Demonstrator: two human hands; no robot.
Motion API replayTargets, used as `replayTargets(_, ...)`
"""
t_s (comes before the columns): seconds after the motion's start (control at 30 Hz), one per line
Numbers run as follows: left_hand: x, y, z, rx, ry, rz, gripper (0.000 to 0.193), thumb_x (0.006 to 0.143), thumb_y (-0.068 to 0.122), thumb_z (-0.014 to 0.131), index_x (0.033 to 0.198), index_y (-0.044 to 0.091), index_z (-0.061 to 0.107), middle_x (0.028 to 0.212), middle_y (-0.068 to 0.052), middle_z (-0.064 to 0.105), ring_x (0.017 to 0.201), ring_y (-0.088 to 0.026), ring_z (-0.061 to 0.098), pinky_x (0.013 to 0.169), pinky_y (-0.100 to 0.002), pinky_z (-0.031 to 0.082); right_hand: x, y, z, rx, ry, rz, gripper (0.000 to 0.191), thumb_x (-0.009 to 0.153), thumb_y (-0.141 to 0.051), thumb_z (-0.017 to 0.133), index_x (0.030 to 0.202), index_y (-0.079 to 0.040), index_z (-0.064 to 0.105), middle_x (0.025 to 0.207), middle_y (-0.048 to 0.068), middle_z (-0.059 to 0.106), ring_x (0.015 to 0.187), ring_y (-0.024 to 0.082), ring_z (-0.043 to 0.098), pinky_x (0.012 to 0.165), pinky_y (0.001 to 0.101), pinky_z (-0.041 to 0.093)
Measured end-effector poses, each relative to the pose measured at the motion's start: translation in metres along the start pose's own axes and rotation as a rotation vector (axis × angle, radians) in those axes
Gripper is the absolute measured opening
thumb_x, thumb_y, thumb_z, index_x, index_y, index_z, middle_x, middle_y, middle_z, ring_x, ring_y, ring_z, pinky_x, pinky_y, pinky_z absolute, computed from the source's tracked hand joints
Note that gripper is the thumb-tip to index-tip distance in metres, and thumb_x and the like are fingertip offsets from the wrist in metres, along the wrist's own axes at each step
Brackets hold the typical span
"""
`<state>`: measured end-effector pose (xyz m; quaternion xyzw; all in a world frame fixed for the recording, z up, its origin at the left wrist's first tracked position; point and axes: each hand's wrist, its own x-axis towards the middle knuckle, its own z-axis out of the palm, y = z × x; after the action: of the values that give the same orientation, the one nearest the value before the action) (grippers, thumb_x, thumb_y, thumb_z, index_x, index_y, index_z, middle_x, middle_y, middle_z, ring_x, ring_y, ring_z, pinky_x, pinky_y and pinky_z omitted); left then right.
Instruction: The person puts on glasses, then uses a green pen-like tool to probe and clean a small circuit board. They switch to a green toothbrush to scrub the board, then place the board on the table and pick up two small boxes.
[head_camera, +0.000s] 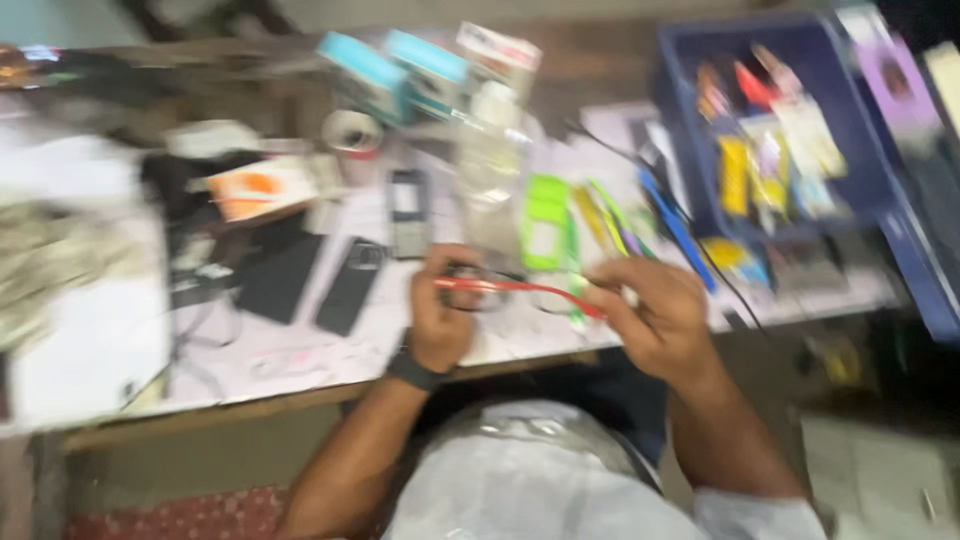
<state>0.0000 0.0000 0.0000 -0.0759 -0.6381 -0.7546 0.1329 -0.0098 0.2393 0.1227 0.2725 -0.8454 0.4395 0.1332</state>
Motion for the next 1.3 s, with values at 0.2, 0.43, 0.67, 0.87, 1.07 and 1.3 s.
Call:
replayTargets(0.2, 0.005, 0.051, 0.000, -0.058, 0.030, -0.037, 0.014, 0.106, 0.017, 0.055, 0.109, 0.004, 0.059, 0.073, 0.000, 0.060, 0.059, -0.005, 0.054, 0.053, -0.022, 0.044, -0.031, 0.028, 0.025, 0.923, 0.273, 0.265, 0.018, 0.106, -0.010, 0.060, 0.118, 0.001, 0.065, 0.091, 0.014, 0.074, 0.077, 0.021, 0.071, 0.068, 0.0327, 0.057)
replayTargets(0.43, 0.000, 0.059, -0.003, -0.180, -0.024, -0.122, 0.017, 0.106, 0.020, 0.055, 0.109, 0.004, 0.058, 0.071, 0.000, 0.058, 0.056, -0.005, 0.051, 0.049, -0.022, 0.042, -0.042, 0.029, 0.046, 0.673, 0.357, 0.246, 0.020, 0.107, -0.012, 0.057, 0.119, 0.003, 0.062, 0.095, 0.014, 0.071, 0.079, 0.016, 0.066, 0.070, 0.0303, 0.053)
replayTargets(0.67, -0.001, 0.058, 0.004, -0.268, -0.038, -0.132, 0.016, 0.105, 0.018, 0.056, 0.109, 0.002, 0.057, 0.070, 0.000, 0.057, 0.055, -0.006, 0.050, 0.048, -0.022, 0.041, -0.040, 0.026, 0.046, 0.556, 0.387, 0.200, 0.019, 0.107, -0.011, 0.059, 0.118, 0.003, 0.064, 0.100, 0.012, 0.072, 0.085, 0.016, 0.070, 0.075, 0.0275, 0.055)
replayTargets(0.87, -0.002, 0.058, 0.010, -0.197, -0.124, -0.123, 0.020, 0.106, 0.019, 0.057, 0.110, 0.001, 0.062, 0.069, 0.001, 0.055, 0.057, -0.005, 0.048, 0.050, -0.022, 0.041, -0.042, 0.035, 0.038, 0.500, 0.370, 0.185, 0.016, 0.107, -0.010, 0.059, 0.113, 0.004, 0.065, 0.098, 0.010, 0.071, 0.086, 0.017, 0.072, 0.076, 0.0270, 0.057)
replayTargets(1.07, -0.003, 0.052, 0.015, -0.218, -0.112, -0.139, 0.021, 0.104, 0.019, 0.057, 0.113, 0.000, 0.062, 0.068, 0.000, 0.057, 0.056, -0.006, 0.049, 0.050, -0.022, 0.040, -0.042, 0.045, 0.031, 0.400, 0.329, 0.190, 0.014, 0.105, -0.008, 0.060, 0.112, 0.002, 0.065, 0.089, 0.006, 0.075, 0.071, 0.008, 0.061, 0.064, 0.0226, 0.049)
replayTargets(1.3, 0.001, 0.049, 0.016, -0.156, -0.106, -0.141, 0.019, 0.101, 0.014, 0.057, 0.114, 0.001, 0.062, 0.068, 0.001, 0.058, 0.055, -0.005, 0.050, 0.050, -0.022, 0.041, -0.039, 0.049, 0.035, 0.279, 0.363, 0.186, 0.014, 0.106, -0.008, 0.061, 0.114, 0.001, 0.067, 0.082, 0.005, 0.069, 0.065, 0.005, 0.052, 0.060, 0.0213, 0.043)
